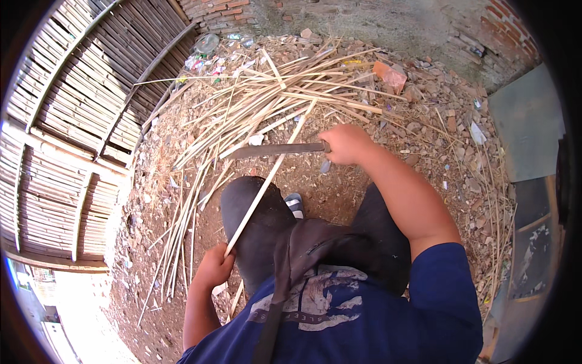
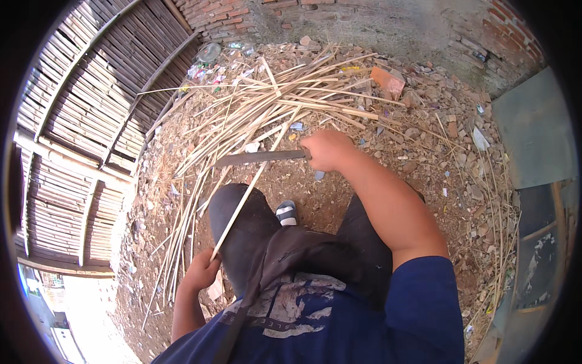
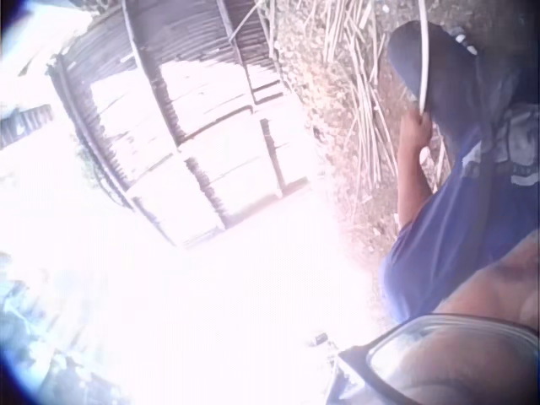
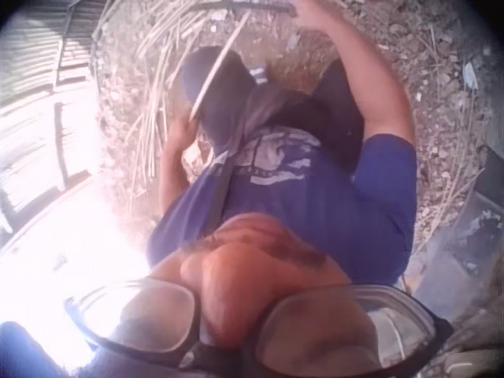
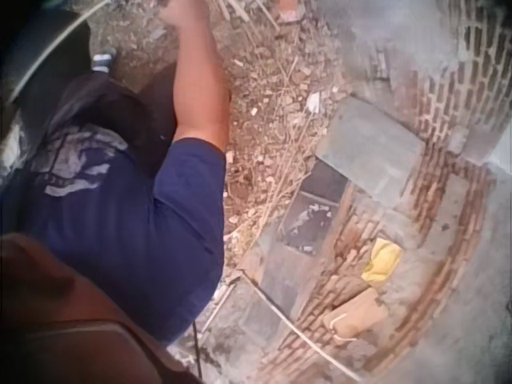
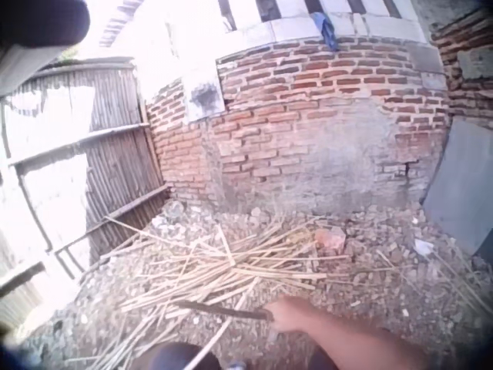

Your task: The person scrapes the outer layer of a bamboo strip using a blade, holding the strip against their leg and repeating the motion several times.

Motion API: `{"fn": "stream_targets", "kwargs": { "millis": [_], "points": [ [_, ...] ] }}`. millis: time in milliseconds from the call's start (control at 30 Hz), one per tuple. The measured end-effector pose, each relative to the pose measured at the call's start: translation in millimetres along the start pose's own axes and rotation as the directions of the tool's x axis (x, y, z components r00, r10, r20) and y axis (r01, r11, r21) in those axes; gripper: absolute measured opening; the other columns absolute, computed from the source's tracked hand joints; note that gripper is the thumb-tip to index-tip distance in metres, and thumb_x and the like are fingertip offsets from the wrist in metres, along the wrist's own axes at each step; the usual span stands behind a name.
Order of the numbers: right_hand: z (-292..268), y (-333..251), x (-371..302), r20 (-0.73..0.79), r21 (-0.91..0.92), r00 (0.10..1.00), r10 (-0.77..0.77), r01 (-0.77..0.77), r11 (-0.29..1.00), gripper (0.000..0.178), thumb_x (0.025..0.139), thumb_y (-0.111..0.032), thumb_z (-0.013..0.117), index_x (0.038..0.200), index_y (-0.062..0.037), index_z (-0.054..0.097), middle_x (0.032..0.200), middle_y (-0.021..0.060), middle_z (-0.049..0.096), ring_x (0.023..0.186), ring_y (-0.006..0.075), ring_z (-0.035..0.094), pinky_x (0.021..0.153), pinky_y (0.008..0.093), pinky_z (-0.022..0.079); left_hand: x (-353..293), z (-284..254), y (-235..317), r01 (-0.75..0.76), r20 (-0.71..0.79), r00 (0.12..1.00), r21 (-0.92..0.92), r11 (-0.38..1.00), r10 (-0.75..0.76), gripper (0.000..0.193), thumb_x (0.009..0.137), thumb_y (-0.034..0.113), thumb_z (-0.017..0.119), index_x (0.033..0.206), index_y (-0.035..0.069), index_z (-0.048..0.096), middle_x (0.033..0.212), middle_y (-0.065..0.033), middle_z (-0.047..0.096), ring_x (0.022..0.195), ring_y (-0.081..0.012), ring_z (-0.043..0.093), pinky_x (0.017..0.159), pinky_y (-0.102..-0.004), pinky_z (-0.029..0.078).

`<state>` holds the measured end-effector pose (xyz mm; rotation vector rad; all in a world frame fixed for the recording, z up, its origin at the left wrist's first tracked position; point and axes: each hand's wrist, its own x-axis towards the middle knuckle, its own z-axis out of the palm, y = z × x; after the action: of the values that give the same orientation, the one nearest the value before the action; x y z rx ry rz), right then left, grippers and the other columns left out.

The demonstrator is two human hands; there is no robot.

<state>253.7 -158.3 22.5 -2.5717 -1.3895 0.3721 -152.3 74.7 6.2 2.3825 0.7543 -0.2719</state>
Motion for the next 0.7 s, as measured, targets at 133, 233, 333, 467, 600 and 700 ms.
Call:
{"fn": "stream_targets", "kwargs": {
  "millis": [133,233,333,467,600,700],
  "points": [
    [14,55,20,-0.102,0.196,0.97,0.222,-0.199,0.96,0.038,0.078,-0.018,0.069,0.114,-0.0057,0.072,0.1,0.0174,0.075,0.091,0.0346,0.073,0.08,0.0494,0.057,4,9,-12,-0.048,0.0,0.999,0.02,0.999,0.048,0.025,0.099,0.023,0.057,0.097,-0.001,0.063,0.085,-0.0267,0.068,0.083,-0.045,0.067,0.076,-0.0497,0.052],
    [19,129,16,0.08,0.371,0.827,0.556,-0.543,0.754,0.039,0.08,-0.019,0.068,0.114,0.0007,0.071,0.108,0.0194,0.075,0.094,0.0368,0.072,0.084,0.047,0.057,1,5,-9,0.047,-0.011,0.999,-0.009,0.999,-0.048,0.026,0.099,0.024,0.057,0.098,-0.001,0.064,0.088,-0.0283,0.069,0.088,-0.0464,0.069,0.079,-0.0512,0.052],
    [43,150,20,-0.236,0.285,0.866,0.441,-0.372,0.883,0.057,0.078,-0.027,0.076,0.126,0.0032,0.067,0.108,0.0229,0.073,0.098,0.0349,0.071,0.087,0.044,0.055,-10,13,-25,-0.002,-0.061,0.998,-0.025,1.0,0.0,0.028,0.099,0.026,0.061,0.093,-0.001,0.063,0.087,-0.0304,0.067,0.088,-0.0482,0.068,0.079,-0.0519,0.052],
    [13,104,22,-0.207,0.489,0.82,0.533,-0.385,0.782,0.063,0.081,-0.031,0.076,0.135,0.0014,0.063,0.114,0.0224,0.072,0.102,0.0345,0.07,0.09,0.0431,0.054,-12,28,-26,0.026,-0.115,0.993,-0.039,0.999,-0.03,0.026,0.097,0.024,0.062,0.088,0.0,0.059,0.08,-0.0297,0.065,0.082,-0.0523,0.064,0.07,-0.0552,0.05],
    [-1,88,14,-0.332,0.531,0.822,0.462,-0.241,0.812,0.061,0.083,-0.031,0.077,0.133,0.001,0.063,0.109,0.0205,0.072,0.099,0.032,0.071,0.088,0.0418,0.054,-10,34,-19,0.037,-0.229,0.973,0.145,0.989,-0.002,0.029,0.094,0.028,0.065,0.084,0.002,0.056,0.074,-0.0277,0.063,0.076,-0.0508,0.064,0.067,-0.0573,0.049],
    [-5,75,5,-0.359,0.493,0.881,0.308,-0.101,0.864,0.055,0.082,-0.03,0.078,0.127,-0.0003,0.067,0.101,0.0186,0.073,0.094,0.0308,0.071,0.084,0.0414,0.055,-15,31,-5,-0.005,-0.257,0.966,0.139,0.99,0.041,0.033,0.095,0.032,0.065,0.083,0.004,0.055,0.072,-0.0262,0.063,0.071,-0.0502,0.064,0.063,-0.0583,0.048]
  ]
}}
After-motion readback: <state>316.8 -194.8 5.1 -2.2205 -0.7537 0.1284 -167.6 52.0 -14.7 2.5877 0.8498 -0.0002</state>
